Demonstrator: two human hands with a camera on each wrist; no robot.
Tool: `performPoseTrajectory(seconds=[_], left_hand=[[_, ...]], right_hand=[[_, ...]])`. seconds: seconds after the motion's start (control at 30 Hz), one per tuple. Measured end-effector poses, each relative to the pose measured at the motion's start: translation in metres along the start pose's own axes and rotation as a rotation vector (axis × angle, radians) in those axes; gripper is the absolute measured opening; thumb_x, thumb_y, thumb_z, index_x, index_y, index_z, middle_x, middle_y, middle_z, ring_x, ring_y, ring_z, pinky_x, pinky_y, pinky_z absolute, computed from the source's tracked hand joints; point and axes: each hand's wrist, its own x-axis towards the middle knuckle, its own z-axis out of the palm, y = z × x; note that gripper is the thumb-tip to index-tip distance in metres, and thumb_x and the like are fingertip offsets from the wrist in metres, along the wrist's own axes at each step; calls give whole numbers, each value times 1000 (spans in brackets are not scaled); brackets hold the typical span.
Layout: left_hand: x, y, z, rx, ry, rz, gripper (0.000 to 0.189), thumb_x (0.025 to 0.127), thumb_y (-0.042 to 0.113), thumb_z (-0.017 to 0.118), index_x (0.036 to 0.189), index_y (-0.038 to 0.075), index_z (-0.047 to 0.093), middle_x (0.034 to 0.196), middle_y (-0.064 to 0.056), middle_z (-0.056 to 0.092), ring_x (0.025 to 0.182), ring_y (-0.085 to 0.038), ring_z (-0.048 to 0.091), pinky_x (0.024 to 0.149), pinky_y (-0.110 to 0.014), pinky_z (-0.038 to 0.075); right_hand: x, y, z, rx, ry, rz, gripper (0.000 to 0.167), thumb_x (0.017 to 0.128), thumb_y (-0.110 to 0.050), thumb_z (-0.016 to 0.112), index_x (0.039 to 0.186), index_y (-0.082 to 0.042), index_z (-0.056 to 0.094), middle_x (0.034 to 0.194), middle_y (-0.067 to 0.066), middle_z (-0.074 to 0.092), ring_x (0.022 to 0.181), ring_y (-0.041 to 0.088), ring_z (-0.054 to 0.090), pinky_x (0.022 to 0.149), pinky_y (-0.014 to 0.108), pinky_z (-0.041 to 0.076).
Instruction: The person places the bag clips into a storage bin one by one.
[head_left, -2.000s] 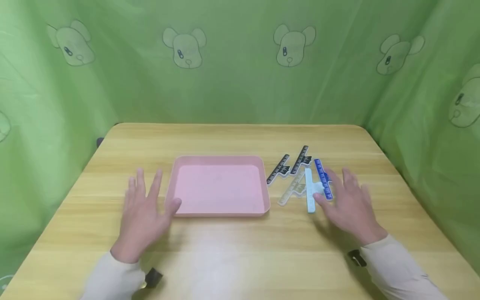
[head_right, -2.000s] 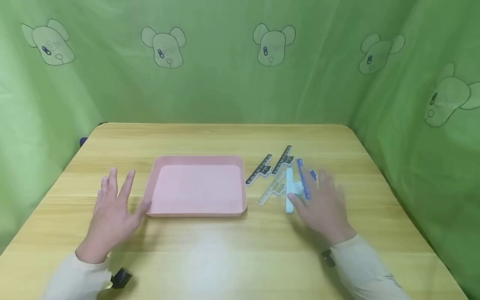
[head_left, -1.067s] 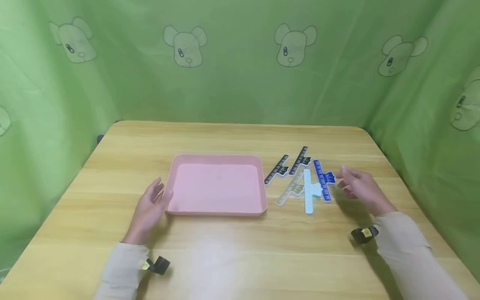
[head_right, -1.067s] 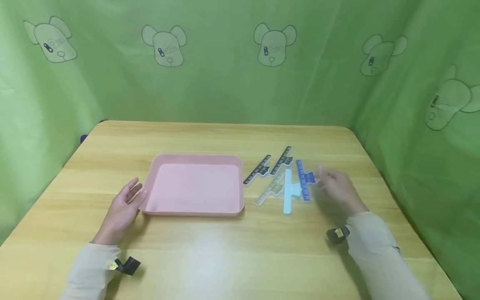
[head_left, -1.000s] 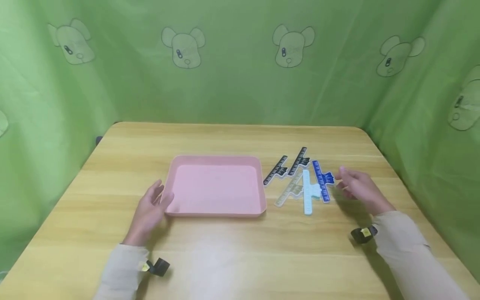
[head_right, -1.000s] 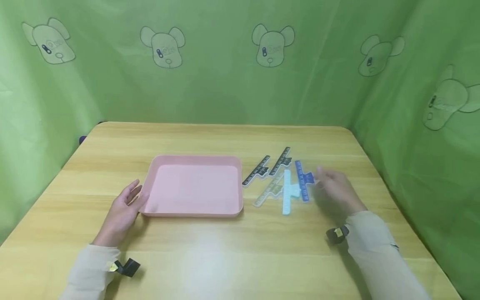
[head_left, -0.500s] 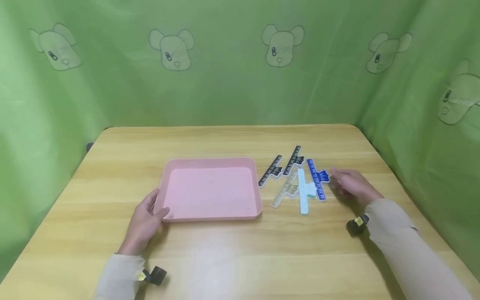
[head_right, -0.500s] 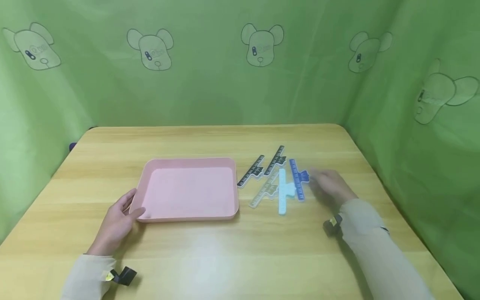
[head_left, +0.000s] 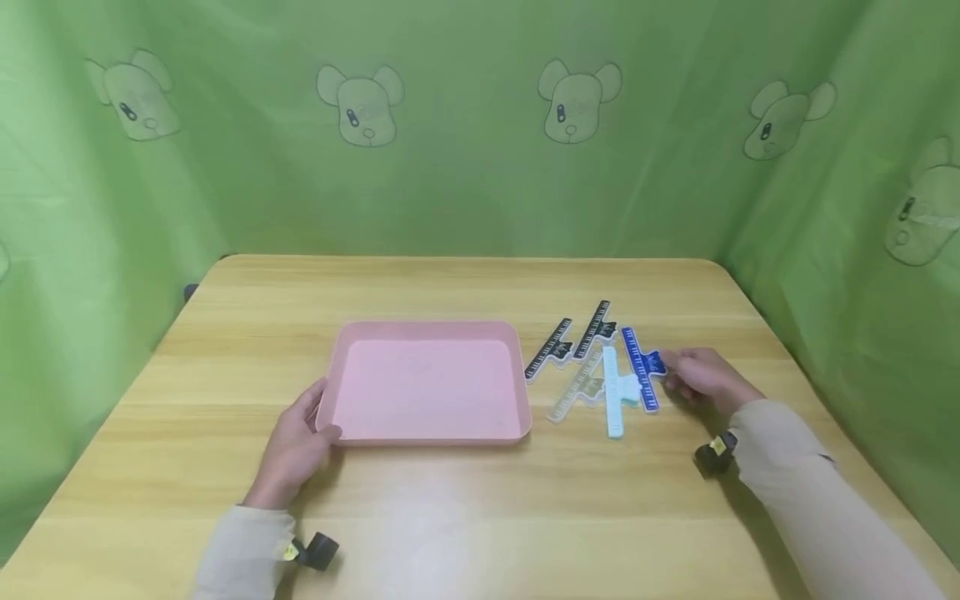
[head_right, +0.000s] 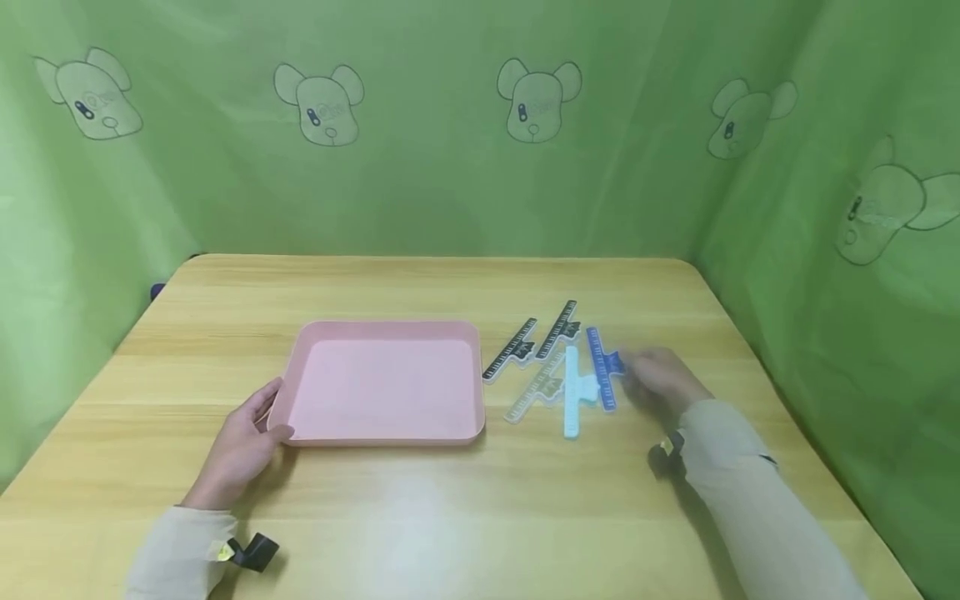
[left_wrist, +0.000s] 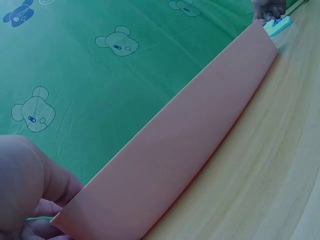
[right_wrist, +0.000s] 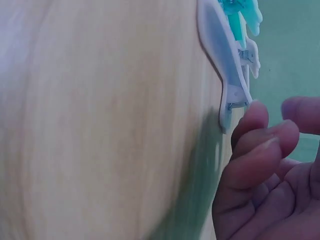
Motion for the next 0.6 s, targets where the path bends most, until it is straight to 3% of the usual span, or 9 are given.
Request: performPoseTrajectory(seconds=[0.27,0.6], left_hand=[[-1,-2,4,20,4,4,79,85,-6,53,154,2,15,158,-18,19,142,-38,23,114,-48,24],[-2,-1,3,37,11,3,80,85,-4,54,155,3,15,158,-17,20,142,-37,22,115,-49,22]], right_hand=[[4,4,2,9,-14,26,45,101,-43,41,98,0,55,75,4,53,66,18,49,56,28,43],[8,5,3,38,-33,-25,31,102,-30,43,94,-2,54,76,3,52,67,16,49,57,26,46]])
